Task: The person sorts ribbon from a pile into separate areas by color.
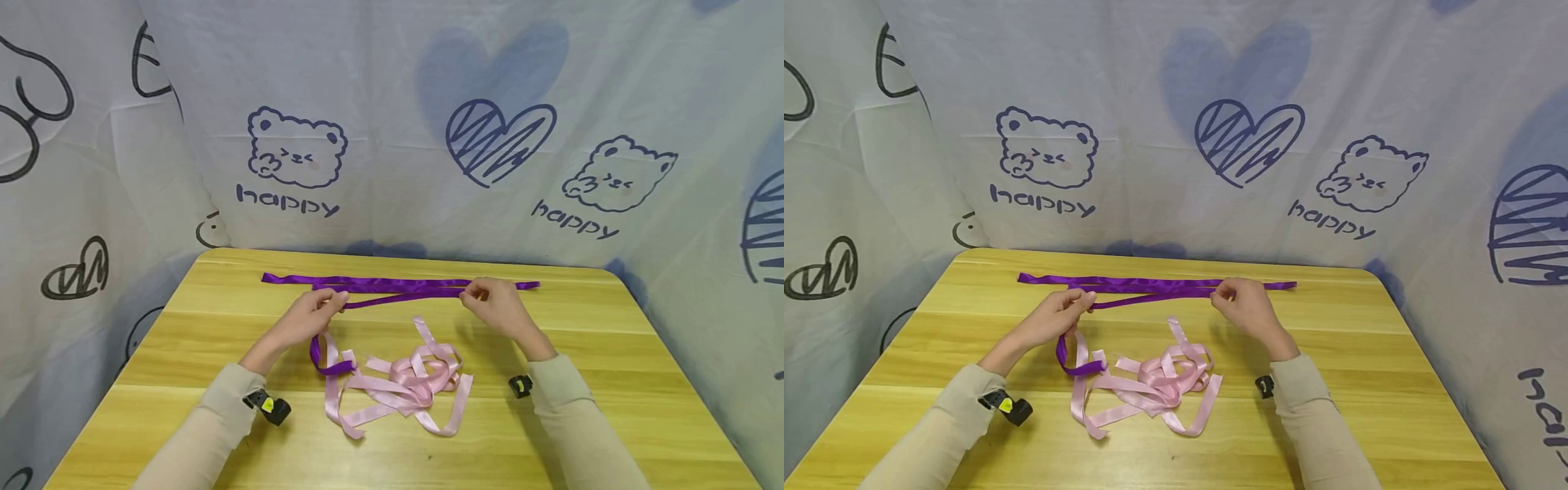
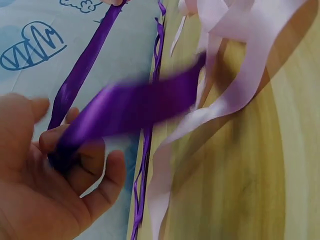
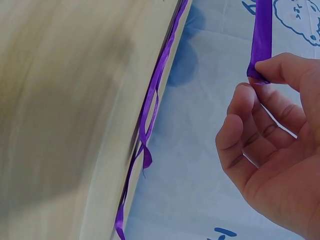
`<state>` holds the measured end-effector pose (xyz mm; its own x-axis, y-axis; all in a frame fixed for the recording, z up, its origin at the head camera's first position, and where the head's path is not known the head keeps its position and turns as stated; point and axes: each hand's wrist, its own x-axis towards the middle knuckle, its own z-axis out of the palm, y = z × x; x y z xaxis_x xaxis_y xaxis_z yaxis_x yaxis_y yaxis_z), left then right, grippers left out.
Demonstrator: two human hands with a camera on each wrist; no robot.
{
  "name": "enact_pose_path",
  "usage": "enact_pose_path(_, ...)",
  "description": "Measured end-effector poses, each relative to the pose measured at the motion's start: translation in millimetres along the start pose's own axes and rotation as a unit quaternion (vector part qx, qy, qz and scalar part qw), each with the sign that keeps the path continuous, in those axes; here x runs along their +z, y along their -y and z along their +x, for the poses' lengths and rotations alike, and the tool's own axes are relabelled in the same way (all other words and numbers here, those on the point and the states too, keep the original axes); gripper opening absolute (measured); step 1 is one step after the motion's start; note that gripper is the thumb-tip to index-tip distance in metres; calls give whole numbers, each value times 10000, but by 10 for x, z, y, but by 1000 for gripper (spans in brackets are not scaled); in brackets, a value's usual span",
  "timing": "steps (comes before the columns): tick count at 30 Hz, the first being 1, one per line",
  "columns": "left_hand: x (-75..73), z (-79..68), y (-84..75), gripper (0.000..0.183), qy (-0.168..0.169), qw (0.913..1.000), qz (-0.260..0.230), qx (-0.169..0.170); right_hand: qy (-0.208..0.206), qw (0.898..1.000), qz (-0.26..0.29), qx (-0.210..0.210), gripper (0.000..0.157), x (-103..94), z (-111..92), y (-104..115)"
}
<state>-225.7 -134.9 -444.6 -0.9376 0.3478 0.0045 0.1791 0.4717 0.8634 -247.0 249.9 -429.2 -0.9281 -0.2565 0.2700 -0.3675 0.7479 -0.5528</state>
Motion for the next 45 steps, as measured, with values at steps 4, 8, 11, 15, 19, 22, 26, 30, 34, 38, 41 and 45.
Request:
enact_pose_path(4, -29, -7, -12, 33, -123, 9992, 363, 58, -13, 10000, -3, -7, 12, -16, 9, 3)
enact_pose_path(8, -45, -10, -11, 25, -347, 9980, 369, 366, -14, 10000, 24, 35, 12, -34, 16, -1)
enact_pose_path(11, -47, -8, 8, 20, -602, 9961, 308, 571, 7, 10000, 40, 55, 13, -38, 18, -6)
enact_pose_path(15, -63, -23, 16, 21, -836, 9945, 111, 624, 1, 10000, 39, 43, 12, -29, 16, -23)
enact_pose_path(19, -109, -22, 13, 21, -940, 9945, -4, 466, 31, 9999, 55, 93, 11, -41, 4, -44)
enact_pose_path(22, -140, -18, 29, 21, -875, 9956, -34, 347, 123, 9997, 112, 168, 12, -65, -8, -44)
enact_pose_path(26, -169, -21, 65, 27, -646, 9973, -315, 145, 223, 9993, 116, 266, 13, -89, -18, -56)
enact_pose_path(30, -213, -16, 123, 31, -744, 9960, -490, -9, 238, 9991, -21, 345, 13, -96, -25, -100)
enact_pose_path(34, -255, -27, 171, 33, -916, 9935, -664, -142, 227, 9991, -119, 341, 12, -93, -24, -139)
enact_pose_path(38, -276, -44, 210, 34, -983, 9907, -878, -352, 237, 9991, -171, 298, 13, -95, -21, -155)
enact_pose_path(41, -288, -53, 245, 33, -1129, 9878, -967, -468, 256, 9990, -226, 285, 13, -102, -21, -168)
enact_pose_path(45, -307, -56, 291, 33, -1398, 9840, -938, -580, 269, 9986, -312, 318, 14, -114, -31, -180)
